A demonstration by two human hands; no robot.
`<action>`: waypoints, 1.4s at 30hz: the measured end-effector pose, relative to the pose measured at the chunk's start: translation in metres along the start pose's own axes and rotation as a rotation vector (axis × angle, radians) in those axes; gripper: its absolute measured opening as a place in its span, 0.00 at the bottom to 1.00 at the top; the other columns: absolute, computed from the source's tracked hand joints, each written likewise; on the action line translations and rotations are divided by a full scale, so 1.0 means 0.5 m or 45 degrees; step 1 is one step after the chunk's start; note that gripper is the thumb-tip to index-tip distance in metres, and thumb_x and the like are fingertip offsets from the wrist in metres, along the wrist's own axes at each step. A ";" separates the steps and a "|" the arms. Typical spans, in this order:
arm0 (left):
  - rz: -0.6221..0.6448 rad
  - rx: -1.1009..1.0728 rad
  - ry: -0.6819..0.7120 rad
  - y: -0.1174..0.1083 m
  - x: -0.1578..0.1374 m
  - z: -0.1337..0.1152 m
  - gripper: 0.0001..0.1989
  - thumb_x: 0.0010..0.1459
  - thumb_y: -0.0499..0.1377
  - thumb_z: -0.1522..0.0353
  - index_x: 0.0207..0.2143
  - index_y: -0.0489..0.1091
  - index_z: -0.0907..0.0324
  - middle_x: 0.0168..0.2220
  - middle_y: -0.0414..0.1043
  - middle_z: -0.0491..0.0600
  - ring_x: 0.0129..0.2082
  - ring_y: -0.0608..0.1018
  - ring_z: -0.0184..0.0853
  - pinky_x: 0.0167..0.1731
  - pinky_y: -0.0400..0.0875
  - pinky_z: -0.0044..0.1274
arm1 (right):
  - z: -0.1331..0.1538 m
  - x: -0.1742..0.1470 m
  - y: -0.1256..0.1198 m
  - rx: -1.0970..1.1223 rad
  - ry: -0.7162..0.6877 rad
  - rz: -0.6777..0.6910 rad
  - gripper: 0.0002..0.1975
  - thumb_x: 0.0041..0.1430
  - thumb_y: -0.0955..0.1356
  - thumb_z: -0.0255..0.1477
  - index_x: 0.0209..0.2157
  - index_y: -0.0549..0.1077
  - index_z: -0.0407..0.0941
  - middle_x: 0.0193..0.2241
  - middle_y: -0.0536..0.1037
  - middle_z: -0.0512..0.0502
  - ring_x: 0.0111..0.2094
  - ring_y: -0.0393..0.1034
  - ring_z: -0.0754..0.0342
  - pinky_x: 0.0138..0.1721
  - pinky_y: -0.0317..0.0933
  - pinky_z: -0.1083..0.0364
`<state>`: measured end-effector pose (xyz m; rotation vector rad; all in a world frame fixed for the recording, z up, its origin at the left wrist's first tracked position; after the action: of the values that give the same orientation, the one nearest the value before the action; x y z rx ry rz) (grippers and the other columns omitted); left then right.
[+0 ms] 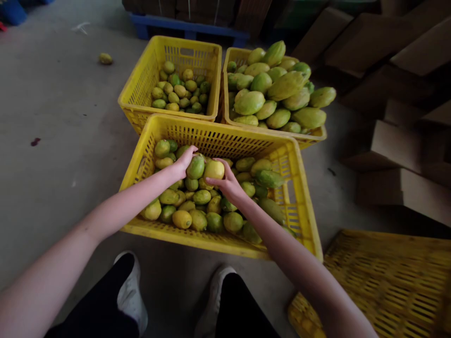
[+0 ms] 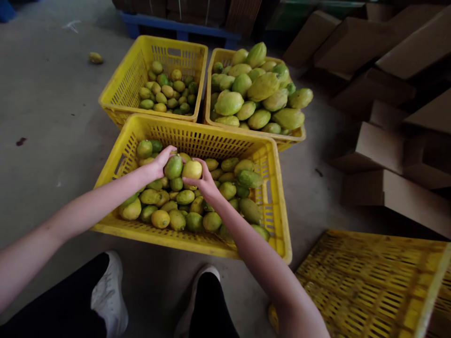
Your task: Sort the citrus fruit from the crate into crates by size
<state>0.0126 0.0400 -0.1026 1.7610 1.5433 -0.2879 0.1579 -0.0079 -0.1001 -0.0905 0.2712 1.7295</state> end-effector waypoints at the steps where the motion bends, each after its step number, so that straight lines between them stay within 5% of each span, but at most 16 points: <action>1: -0.038 -0.051 -0.122 -0.002 -0.002 0.009 0.15 0.61 0.52 0.58 0.28 0.71 0.54 0.18 0.68 0.46 0.26 0.78 0.41 0.30 0.76 0.32 | -0.008 0.001 -0.002 0.075 0.074 -0.030 0.35 0.39 0.79 0.37 0.50 0.66 0.52 0.42 0.78 0.50 0.44 0.75 0.45 0.46 0.73 0.45; 4: -0.123 -0.116 -0.269 0.001 -0.019 0.009 0.09 0.59 0.55 0.60 0.32 0.70 0.54 0.22 0.72 0.46 0.28 0.80 0.42 0.31 0.78 0.34 | -0.013 0.007 -0.009 0.166 0.196 -0.060 0.28 0.44 0.77 0.45 0.44 0.68 0.49 0.40 0.79 0.45 0.44 0.76 0.42 0.43 0.74 0.42; 10: -0.088 -0.216 -0.276 0.024 -0.037 -0.001 0.03 0.60 0.54 0.69 0.37 0.67 0.57 0.29 0.75 0.49 0.30 0.79 0.38 0.29 0.80 0.29 | -0.019 0.014 -0.019 0.275 0.417 -0.052 0.33 0.43 0.75 0.56 0.42 0.69 0.47 0.32 0.80 0.44 0.34 0.78 0.43 0.32 0.74 0.43; 18: -0.087 -0.073 -0.450 0.022 -0.032 0.024 0.13 0.67 0.53 0.60 0.44 0.68 0.59 0.30 0.73 0.51 0.26 0.77 0.35 0.19 0.74 0.20 | -0.012 -0.005 -0.014 0.553 0.630 -0.282 0.14 0.60 0.72 0.38 0.45 0.69 0.49 0.25 0.79 0.52 0.20 0.74 0.54 0.15 0.67 0.59; 23: -0.077 -0.097 -0.437 0.027 -0.033 0.021 0.13 0.67 0.52 0.59 0.43 0.68 0.59 0.28 0.71 0.50 0.23 0.74 0.33 0.18 0.72 0.20 | -0.006 -0.013 -0.001 0.687 0.758 -0.258 0.12 0.67 0.66 0.40 0.45 0.72 0.47 0.24 0.79 0.50 0.21 0.74 0.53 0.16 0.69 0.58; 31: -0.028 -0.146 -0.413 0.036 -0.043 0.012 0.16 0.67 0.49 0.57 0.41 0.68 0.59 0.27 0.70 0.50 0.23 0.74 0.34 0.18 0.73 0.20 | 0.003 -0.012 -0.002 0.888 0.680 -0.208 0.14 0.66 0.66 0.42 0.42 0.74 0.46 0.27 0.81 0.46 0.25 0.78 0.51 0.26 0.76 0.54; 42: 0.024 -0.188 -0.437 0.040 -0.043 0.017 0.14 0.66 0.50 0.62 0.46 0.68 0.61 0.31 0.73 0.54 0.26 0.77 0.35 0.20 0.76 0.22 | -0.008 -0.011 -0.008 0.883 0.721 -0.243 0.15 0.65 0.64 0.41 0.42 0.74 0.45 0.24 0.80 0.45 0.21 0.76 0.51 0.20 0.73 0.56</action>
<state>0.0283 0.0188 -0.0874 1.5192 1.2677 -0.4316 0.1625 -0.0133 -0.1031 -0.0909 1.2205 1.3097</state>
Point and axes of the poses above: each hand's wrist, its own x-axis towards the middle knuckle, its own y-axis out of the palm, z = x × y, the point moved 6 cm from there along x, towards the middle knuckle
